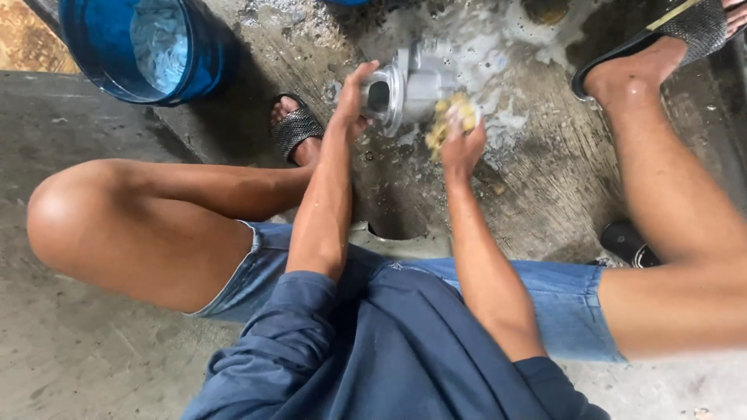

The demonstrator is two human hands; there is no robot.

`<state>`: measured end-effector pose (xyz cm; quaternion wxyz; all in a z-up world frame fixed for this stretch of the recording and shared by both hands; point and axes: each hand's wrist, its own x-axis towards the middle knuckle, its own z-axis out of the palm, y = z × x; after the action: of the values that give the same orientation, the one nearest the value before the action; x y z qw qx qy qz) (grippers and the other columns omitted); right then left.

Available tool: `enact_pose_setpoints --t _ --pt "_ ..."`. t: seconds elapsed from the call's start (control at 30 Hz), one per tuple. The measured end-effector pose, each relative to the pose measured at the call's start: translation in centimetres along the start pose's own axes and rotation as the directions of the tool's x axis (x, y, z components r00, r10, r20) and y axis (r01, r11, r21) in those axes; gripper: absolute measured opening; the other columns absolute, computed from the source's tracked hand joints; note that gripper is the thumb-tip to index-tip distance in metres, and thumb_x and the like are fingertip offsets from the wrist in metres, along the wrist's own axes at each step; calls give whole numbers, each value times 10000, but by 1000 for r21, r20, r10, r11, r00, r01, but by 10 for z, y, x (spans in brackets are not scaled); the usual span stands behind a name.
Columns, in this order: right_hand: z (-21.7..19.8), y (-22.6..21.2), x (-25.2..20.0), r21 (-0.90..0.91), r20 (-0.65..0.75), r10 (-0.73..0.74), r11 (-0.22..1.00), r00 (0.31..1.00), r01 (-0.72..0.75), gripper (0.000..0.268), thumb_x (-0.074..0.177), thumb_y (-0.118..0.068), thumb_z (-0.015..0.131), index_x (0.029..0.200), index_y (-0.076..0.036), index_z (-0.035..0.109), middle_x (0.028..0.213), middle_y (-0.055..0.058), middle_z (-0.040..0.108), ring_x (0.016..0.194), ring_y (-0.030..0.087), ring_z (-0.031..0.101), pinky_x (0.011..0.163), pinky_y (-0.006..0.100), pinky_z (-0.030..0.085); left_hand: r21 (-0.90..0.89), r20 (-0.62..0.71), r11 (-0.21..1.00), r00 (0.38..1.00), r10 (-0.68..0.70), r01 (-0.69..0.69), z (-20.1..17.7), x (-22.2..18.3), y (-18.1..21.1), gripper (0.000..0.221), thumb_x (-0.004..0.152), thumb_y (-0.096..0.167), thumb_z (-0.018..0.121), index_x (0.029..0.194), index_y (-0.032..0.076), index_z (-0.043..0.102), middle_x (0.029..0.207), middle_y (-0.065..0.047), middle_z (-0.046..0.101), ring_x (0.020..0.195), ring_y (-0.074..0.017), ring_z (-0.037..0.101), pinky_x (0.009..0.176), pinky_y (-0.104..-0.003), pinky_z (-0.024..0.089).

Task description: Cleaning a metal mechanical part using a brush and soapy water in buckets.

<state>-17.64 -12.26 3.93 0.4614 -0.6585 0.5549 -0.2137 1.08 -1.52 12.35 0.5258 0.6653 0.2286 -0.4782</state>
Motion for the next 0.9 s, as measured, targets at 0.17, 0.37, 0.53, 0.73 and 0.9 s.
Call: enact_pose_setpoints --t 0.17,0.37,0.53,0.73,0.9 --pt "-4 -66 21 61 211 13 998 977 -27 216 940 -117 579 1138 -102 662 1093 89 752 970 191 745 917 362 625 -326 149 944 989 -11 60 -5 7 -12 568 786 538 637 1055 47 542 619 -46 584 415 -168 549 306 -277 420" --pt "-14 -90 27 20 139 167 985 976 -172 389 953 -192 654 1321 -74 605 1281 127 662 1122 250 719 993 424 611 -237 281 959 956 -84 154 -13 19 -21 670 712 664 617 1013 65 600 733 -44 638 573 -202 623 460 -296 508" --pt "-32 -126 21 103 246 351 917 903 -385 387 960 -269 619 1299 -90 566 1272 161 662 1039 262 757 850 414 695 -152 218 982 973 -73 107 8 46 -42 642 764 697 565 1005 102 588 712 -56 620 535 -184 604 392 -257 427" --pt "-12 -128 15 49 485 171 974 858 -221 256 1015 -206 541 1236 -131 645 1100 37 734 850 135 751 715 287 661 -391 36 908 988 -149 152 29 -13 -14 1037 549 746 515 1337 72 520 1273 -208 605 1121 -323 602 870 -385 498" --pt "-21 -134 16 -175 647 148 984 748 -43 255 1043 -222 496 1261 -128 589 1078 47 662 833 147 622 670 286 505 -750 94 648 991 -97 134 58 5 -36 870 765 568 651 1456 74 462 1287 -228 620 1039 -343 665 725 -309 608"
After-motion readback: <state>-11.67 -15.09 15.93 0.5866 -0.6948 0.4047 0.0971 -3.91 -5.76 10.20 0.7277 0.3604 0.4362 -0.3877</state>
